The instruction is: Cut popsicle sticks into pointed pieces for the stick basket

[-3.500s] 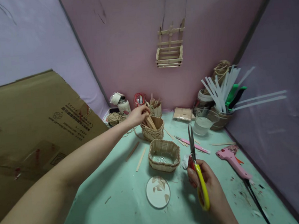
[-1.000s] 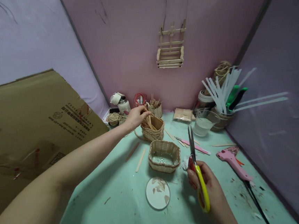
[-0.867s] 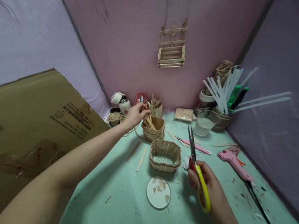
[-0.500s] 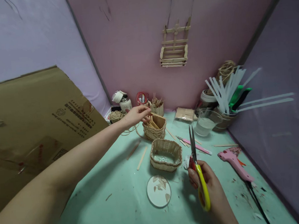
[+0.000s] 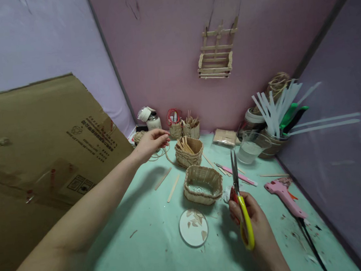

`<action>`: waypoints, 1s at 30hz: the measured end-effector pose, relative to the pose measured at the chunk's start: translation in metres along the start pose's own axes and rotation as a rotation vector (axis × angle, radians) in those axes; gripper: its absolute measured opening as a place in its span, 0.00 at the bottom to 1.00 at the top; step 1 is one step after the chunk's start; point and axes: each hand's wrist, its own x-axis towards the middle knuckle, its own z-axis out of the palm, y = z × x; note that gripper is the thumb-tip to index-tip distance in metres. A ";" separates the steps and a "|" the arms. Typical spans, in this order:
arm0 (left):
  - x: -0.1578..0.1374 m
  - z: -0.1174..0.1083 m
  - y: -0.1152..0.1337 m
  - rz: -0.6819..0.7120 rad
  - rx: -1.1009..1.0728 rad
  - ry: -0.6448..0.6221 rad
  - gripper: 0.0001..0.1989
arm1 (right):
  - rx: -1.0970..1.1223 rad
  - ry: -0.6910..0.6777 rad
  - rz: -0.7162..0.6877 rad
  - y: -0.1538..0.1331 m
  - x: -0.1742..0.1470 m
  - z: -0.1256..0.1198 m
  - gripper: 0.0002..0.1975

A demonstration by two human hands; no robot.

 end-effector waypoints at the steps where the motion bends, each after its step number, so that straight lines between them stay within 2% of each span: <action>1: -0.003 -0.002 -0.002 -0.003 -0.013 0.032 0.17 | -0.006 0.008 0.002 0.000 0.000 0.000 0.19; 5: -0.026 -0.011 -0.019 -0.064 -0.037 0.150 0.15 | -0.034 0.048 0.007 -0.002 0.000 -0.002 0.21; 10: -0.067 -0.020 -0.050 -0.220 -0.116 0.187 0.27 | -0.049 0.056 0.003 -0.006 -0.002 -0.002 0.21; 12: -0.082 -0.022 -0.057 -0.320 -0.276 0.100 0.31 | -0.049 0.063 0.006 -0.007 -0.002 -0.002 0.22; 15: -0.098 -0.024 -0.060 -0.472 -0.652 -0.109 0.35 | -0.050 0.086 0.028 -0.008 -0.003 -0.001 0.24; 18: -0.106 -0.024 -0.064 -0.516 -0.822 -0.166 0.39 | -0.086 0.102 0.032 -0.010 -0.005 -0.001 0.24; 21: -0.108 -0.024 -0.067 -0.514 -0.825 -0.158 0.41 | -0.104 0.109 0.008 -0.012 -0.007 -0.001 0.23; 25: -0.105 -0.026 -0.065 -0.491 -0.708 -0.110 0.37 | -0.065 0.110 -0.017 -0.009 -0.006 -0.003 0.22; 28: -0.100 -0.025 -0.062 -0.430 -0.524 0.031 0.29 | -0.004 0.122 -0.029 -0.008 -0.005 -0.004 0.21; 30: -0.098 -0.021 -0.060 -0.338 -0.360 0.165 0.23 | 0.080 0.159 -0.081 -0.011 -0.006 -0.003 0.18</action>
